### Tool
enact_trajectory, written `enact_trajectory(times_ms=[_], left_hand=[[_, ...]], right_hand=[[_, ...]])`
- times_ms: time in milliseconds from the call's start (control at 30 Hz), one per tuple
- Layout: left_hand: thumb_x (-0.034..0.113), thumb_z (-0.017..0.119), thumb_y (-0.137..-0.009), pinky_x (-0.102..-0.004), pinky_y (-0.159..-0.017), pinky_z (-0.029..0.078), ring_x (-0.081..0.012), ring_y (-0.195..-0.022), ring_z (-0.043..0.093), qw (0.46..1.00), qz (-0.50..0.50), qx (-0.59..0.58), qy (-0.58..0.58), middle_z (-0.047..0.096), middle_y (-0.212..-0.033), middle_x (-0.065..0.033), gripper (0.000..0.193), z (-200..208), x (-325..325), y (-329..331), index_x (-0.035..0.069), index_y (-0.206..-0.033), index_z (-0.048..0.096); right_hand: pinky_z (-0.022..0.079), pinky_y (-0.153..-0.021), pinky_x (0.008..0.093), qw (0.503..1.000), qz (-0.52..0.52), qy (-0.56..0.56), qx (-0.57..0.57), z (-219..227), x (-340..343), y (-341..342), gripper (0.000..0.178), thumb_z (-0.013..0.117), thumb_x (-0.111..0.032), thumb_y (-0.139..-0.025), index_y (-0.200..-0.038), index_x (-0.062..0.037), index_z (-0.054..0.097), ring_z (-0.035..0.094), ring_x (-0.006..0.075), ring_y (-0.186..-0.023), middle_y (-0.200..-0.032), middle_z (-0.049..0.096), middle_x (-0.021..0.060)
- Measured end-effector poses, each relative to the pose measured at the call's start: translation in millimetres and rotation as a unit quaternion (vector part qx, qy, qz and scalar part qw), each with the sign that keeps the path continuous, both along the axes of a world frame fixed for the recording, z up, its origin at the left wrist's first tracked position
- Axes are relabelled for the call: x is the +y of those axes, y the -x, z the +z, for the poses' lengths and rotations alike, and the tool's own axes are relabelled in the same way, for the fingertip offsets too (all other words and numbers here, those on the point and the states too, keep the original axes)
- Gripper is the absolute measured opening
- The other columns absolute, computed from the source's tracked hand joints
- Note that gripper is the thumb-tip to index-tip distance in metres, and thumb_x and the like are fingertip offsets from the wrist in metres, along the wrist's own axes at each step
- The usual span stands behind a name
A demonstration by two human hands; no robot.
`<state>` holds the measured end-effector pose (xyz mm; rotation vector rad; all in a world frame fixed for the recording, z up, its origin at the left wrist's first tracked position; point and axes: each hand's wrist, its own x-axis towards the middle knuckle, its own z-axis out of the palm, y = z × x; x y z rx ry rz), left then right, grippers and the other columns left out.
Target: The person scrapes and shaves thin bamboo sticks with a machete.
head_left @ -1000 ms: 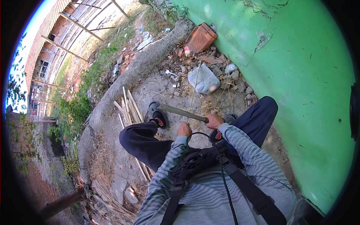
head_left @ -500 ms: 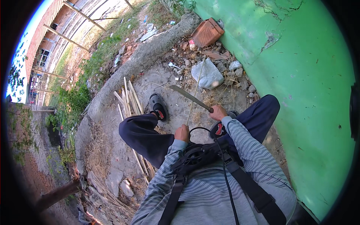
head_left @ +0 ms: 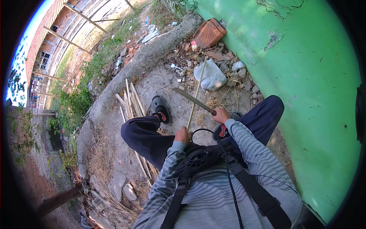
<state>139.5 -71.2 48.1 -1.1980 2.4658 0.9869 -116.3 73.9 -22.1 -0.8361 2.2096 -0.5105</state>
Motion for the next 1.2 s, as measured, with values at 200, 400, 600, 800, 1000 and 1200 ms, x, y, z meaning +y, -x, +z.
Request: enact_trajectory(times_ms=[200,400,600,800,1000,1200], left_hand=[[0.029,0.067,-0.099,-0.0531,-0.077,0.060,-0.0449,-0.085,0.075,0.985,-0.156,-0.075,-0.003,0.074,-0.095,-0.0262,0.037,19,-5,-38,-0.004,-0.116,0.062],[0.024,0.058,-0.108,-0.0338,-0.051,0.053,-0.0166,-0.051,0.060,0.930,0.147,0.066,-0.331,0.068,-0.083,-0.0057,0.025,-1,-17,-7,0.002,-0.118,0.062],[0.025,0.053,-0.109,-0.0294,-0.070,0.050,-0.0150,-0.074,0.061,0.820,0.248,0.131,-0.499,0.068,-0.090,-0.0037,0.031,-2,-17,-14,0.001,-0.121,0.069],[0.034,0.047,-0.113,-0.0293,-0.044,0.038,-0.0114,-0.049,0.043,0.816,0.260,0.081,-0.510,0.048,-0.067,0.0029,0.029,-8,-1,-48,0.008,-0.109,0.060],[0.038,0.046,-0.114,-0.0281,-0.039,0.023,-0.0085,-0.042,0.028,0.771,0.300,0.094,-0.554,0.036,-0.062,0.0047,0.028,-6,0,-44,0.012,-0.104,0.053],[0.040,0.045,-0.114,-0.0285,-0.038,0.021,-0.0090,-0.040,0.027,0.769,0.309,0.086,-0.552,0.035,-0.061,0.0040,0.029,-10,1,-40,0.014,-0.103,0.052]], right_hand=[[0.057,-0.082,0.0533,1.000,0.015,0.013,0.008,16,2,1,0.029,0.066,-0.034,-0.082,-0.092,-0.0083,0.075,0.073,0.0446,-0.090,-0.092,0.075,0.0226],[0.054,-0.070,0.0540,0.989,0.091,0.118,-0.027,35,9,-45,0.024,0.070,-0.031,-0.079,-0.084,-0.0081,0.070,0.069,0.0454,-0.076,-0.077,0.069,0.0220],[0.054,-0.068,0.0519,0.978,0.140,0.149,-0.042,26,23,-63,0.019,0.070,-0.025,-0.078,-0.083,-0.0073,0.068,0.069,0.0455,-0.076,-0.074,0.068,0.0212],[0.056,-0.071,0.0520,0.977,0.150,0.149,-0.039,11,22,-63,0.020,0.071,-0.024,-0.077,-0.086,-0.0058,0.069,0.070,0.0443,-0.076,-0.076,0.069,0.0221],[0.056,-0.074,0.0542,0.973,0.196,0.117,-0.039,20,17,-72,0.029,0.071,-0.035,-0.081,-0.089,-0.0065,0.071,0.072,0.0452,-0.082,-0.082,0.072,0.0226],[0.057,-0.078,0.0554,0.994,0.081,0.065,-0.036,7,8,-56,0.028,0.068,-0.034,-0.081,-0.094,-0.0090,0.074,0.073,0.0446,-0.086,-0.086,0.073,0.0232]])
